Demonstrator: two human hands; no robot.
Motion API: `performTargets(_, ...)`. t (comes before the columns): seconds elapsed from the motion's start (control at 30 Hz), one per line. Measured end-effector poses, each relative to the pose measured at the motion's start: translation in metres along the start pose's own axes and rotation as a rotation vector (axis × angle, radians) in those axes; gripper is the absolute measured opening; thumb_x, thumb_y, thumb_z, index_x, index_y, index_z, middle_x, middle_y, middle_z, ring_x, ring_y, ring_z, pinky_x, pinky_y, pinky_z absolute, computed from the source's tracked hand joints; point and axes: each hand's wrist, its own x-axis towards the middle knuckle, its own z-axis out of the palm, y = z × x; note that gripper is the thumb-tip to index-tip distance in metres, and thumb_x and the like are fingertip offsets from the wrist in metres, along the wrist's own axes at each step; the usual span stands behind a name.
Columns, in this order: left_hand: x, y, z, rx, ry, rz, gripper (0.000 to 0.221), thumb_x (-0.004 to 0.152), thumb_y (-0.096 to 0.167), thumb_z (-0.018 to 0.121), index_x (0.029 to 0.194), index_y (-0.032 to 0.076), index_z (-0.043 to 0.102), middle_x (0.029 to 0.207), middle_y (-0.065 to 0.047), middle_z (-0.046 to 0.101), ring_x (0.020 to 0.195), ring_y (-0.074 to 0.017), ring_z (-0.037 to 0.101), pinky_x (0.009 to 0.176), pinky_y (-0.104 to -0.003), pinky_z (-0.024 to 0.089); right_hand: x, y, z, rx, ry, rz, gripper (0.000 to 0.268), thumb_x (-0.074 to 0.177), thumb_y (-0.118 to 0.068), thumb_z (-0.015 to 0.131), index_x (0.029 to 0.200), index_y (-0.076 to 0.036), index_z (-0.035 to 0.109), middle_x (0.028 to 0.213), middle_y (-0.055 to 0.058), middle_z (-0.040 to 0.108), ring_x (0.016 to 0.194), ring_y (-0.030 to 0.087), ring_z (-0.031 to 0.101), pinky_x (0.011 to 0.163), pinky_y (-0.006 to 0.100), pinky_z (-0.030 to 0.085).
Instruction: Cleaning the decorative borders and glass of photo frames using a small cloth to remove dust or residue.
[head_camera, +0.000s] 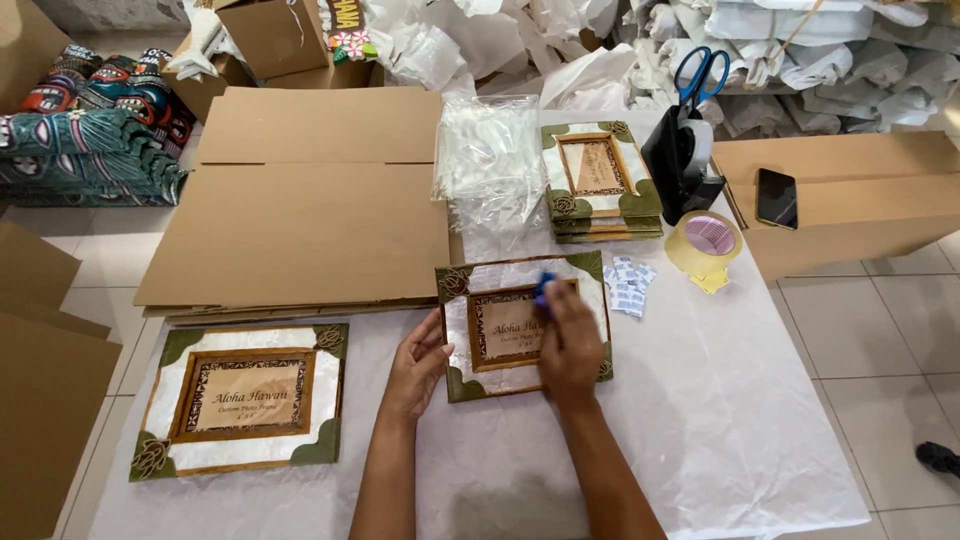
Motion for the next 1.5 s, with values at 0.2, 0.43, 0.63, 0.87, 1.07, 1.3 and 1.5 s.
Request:
performTargets(0.2,0.005,-0.013,-0.017,-0.010,-0.023,0.017,0.071,0.082,-0.014,0.066,0.148,0.001,0.048,0.130,-0.020,0.067,0.109,-0.0270,0.070,0.086,-0.035,0.062,0.023,-0.016,-0.003,-0.109,-0.013,0.033,0.051,0.096,0.011,0.050,0.141,-0.008,0.064,0.146,0.016,0.059,0.131,0.038,0.057,0.109,0.049,0.049)
performTargets(0.43,0.006,-0.018,-0.026,0.017,-0.025,-0.029,0.073,0.082,-0.013,0.067,0.150,0.004,0.047,0.134,-0.018,0.065,0.112,-0.0248,0.069,0.089,-0.033,0.060,0.009,-0.039,0.016,-0.022,-0.266,0.012,0.050,0.098,0.007,0.050,0.144,-0.011,0.057,0.152,0.013,0.053,0.142,0.033,0.046,0.118,0.048,0.039)
performTargets(0.63,-0.002,0.001,-0.006,0.021,-0.023,-0.049,0.071,0.083,-0.012,0.067,0.150,0.006,0.048,0.135,-0.016,0.065,0.112,-0.0221,0.068,0.090,-0.031,0.060,0.001,-0.055,0.019,0.076,-0.372,-0.160,0.044,0.101,-0.004,0.053,0.140,-0.018,0.064,0.150,0.004,0.058,0.139,0.029,0.051,0.111,0.043,0.046)
performTargets(0.87,-0.004,0.003,-0.004,-0.013,-0.039,-0.050,0.073,0.084,-0.012,0.067,0.151,0.005,0.045,0.140,-0.018,0.062,0.116,-0.0250,0.067,0.094,-0.033,0.058,-0.002,-0.067,0.020,0.213,-0.328,-0.167,0.041,0.101,-0.002,0.050,0.135,-0.015,0.068,0.142,0.006,0.064,0.133,0.031,0.058,0.109,0.043,0.049)
performTargets(1.07,-0.005,0.001,-0.006,-0.040,-0.059,-0.043,0.072,0.085,-0.013,0.066,0.152,0.006,0.045,0.141,-0.019,0.061,0.116,-0.0266,0.067,0.093,-0.033,0.059,-0.011,-0.073,0.021,0.227,-0.372,-0.175,0.041,0.100,0.001,0.049,0.134,-0.011,0.069,0.143,0.010,0.064,0.132,0.035,0.058,0.105,0.045,0.051)
performTargets(1.3,-0.002,-0.005,-0.011,-0.090,-0.086,-0.037,0.071,0.086,-0.014,0.064,0.151,0.006,0.046,0.140,-0.019,0.061,0.114,-0.0281,0.068,0.089,-0.034,0.061,-0.008,-0.079,0.017,0.241,-0.311,-0.189,0.034,0.096,0.002,0.056,0.120,-0.011,0.077,0.129,0.007,0.073,0.122,0.033,0.066,0.100,0.042,0.055)
performTargets(1.5,-0.004,-0.003,-0.012,-0.069,-0.091,-0.036,0.070,0.086,-0.014,0.065,0.151,0.006,0.046,0.136,-0.020,0.063,0.112,-0.0278,0.069,0.086,-0.033,0.062,-0.008,-0.066,0.020,0.223,-0.120,-0.235,0.029,0.097,0.000,0.056,0.106,-0.012,0.080,0.116,0.003,0.078,0.113,0.028,0.072,0.095,0.040,0.058)
